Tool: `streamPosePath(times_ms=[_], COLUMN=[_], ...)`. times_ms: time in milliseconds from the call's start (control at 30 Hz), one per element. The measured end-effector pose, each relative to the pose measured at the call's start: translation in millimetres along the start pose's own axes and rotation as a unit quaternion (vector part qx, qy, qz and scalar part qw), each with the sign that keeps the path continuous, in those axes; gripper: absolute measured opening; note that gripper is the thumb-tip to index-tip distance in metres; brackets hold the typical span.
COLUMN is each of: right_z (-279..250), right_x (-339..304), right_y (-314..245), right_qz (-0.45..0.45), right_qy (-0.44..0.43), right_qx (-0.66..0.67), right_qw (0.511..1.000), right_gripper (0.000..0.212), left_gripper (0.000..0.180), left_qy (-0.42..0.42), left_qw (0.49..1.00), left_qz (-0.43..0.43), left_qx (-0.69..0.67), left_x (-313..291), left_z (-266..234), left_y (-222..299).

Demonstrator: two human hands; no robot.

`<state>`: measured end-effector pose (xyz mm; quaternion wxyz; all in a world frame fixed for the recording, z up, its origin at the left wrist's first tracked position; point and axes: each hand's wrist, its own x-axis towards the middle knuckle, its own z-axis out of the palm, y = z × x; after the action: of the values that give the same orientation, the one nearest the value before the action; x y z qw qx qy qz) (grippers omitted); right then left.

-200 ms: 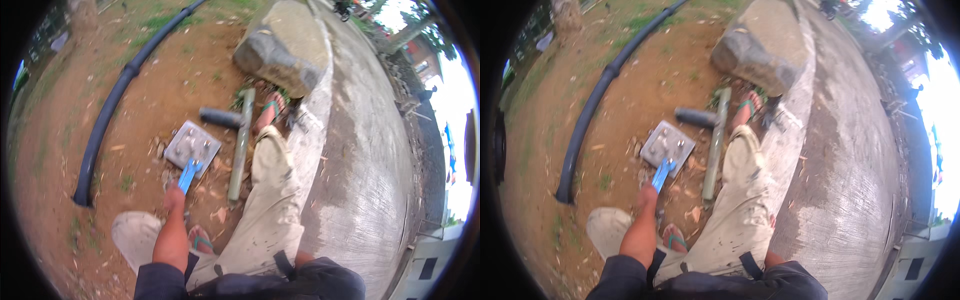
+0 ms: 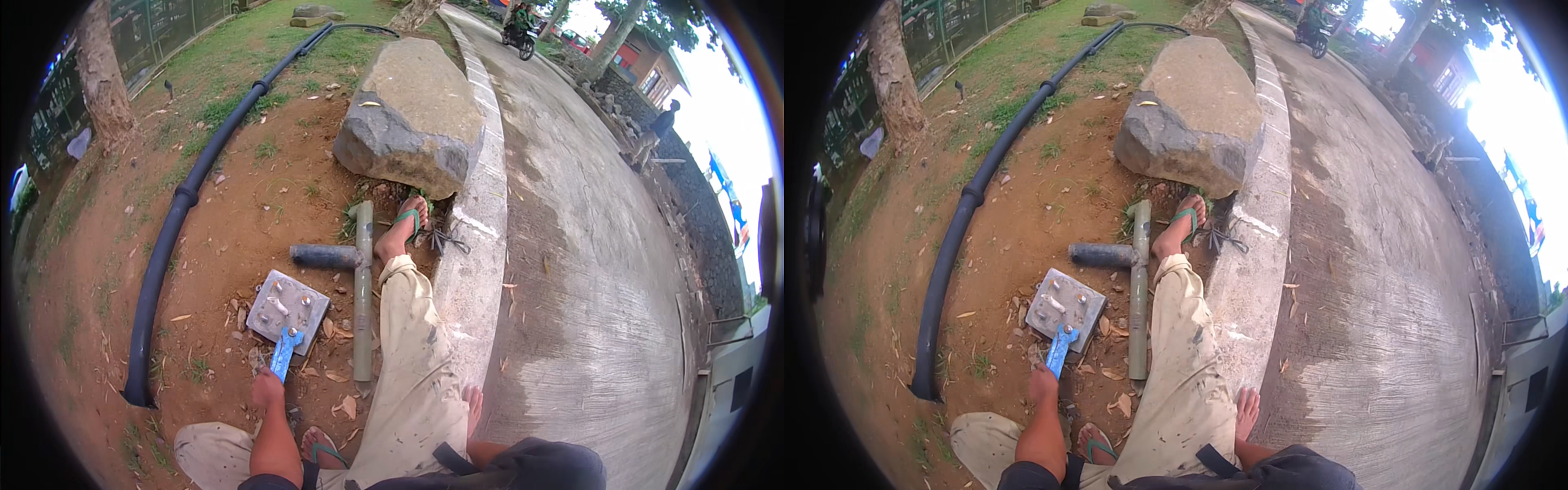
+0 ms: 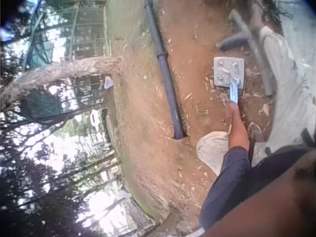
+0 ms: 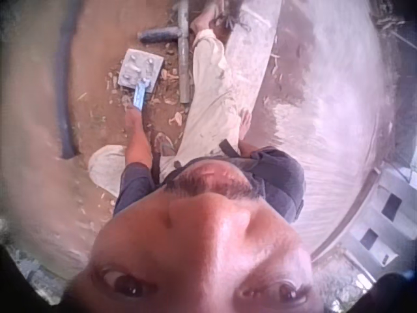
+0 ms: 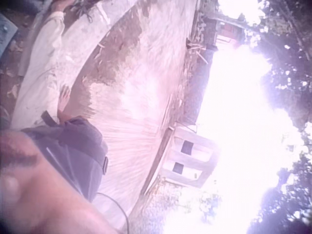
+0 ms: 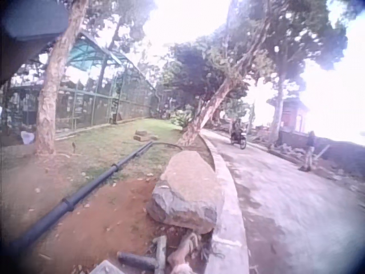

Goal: The person sits on the ground and uses a wrench to loosen and remove nuts from a metal plate mounted on a concrete base.

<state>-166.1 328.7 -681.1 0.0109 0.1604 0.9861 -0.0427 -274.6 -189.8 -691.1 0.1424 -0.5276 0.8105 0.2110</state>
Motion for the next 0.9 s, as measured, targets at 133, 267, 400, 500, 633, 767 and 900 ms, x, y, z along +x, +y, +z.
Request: streamPosePath(times_ms=[133, 267, 400, 500, 633, 767, 900], right_z=[12, 23, 36, 41, 44, 56, 22], right_x=[4, 7, -2, 2, -1, 0, -3], right_y=[21, 31, 43, 41, 41, 47, 38], right_qz=[0.002, -0.014, 0.000, -0.010, -0.001, -0.002, 0.001], right_qy=[0.012, 0.033, 0.020, 0.037, 0.052, 0.050, 0.013], right_qx=[0.001, 0.001, 0.059, 0.042, 0.052, 0.013, 0.154], right_qw=[1.000, 0.999, 0.998, 0.998, 0.997, 0.999, 0.988], right_gripper=[0.059, 0.061, 0.072, 0.071, 0.070, 0.072, 0.073], left_gripper=[0.062, 0.064, 0.064, 0.063, 0.066, 0.066, 0.064], left_qy=[0.042, 0.080, 0.087, 0.091, 0.082, 0.064, 0.099], left_qw=[0.999, 0.996, 0.994, 0.994, 0.995, 0.994, 0.989], left_qz=[0.023, 0.030, 0.053, 0.039, 0.033, 0.061, 0.077], left_qx=[0.026, 0.020, 0.027, 0.055, 0.054, 0.070, 0.083], left_x=[-24, -27, -37, -49, -53, -67, -60], left_z=[12, 11, -5, -17, -25, -35, -36], left_y=[-11, -3, 7, 8, 11, 24, 10])
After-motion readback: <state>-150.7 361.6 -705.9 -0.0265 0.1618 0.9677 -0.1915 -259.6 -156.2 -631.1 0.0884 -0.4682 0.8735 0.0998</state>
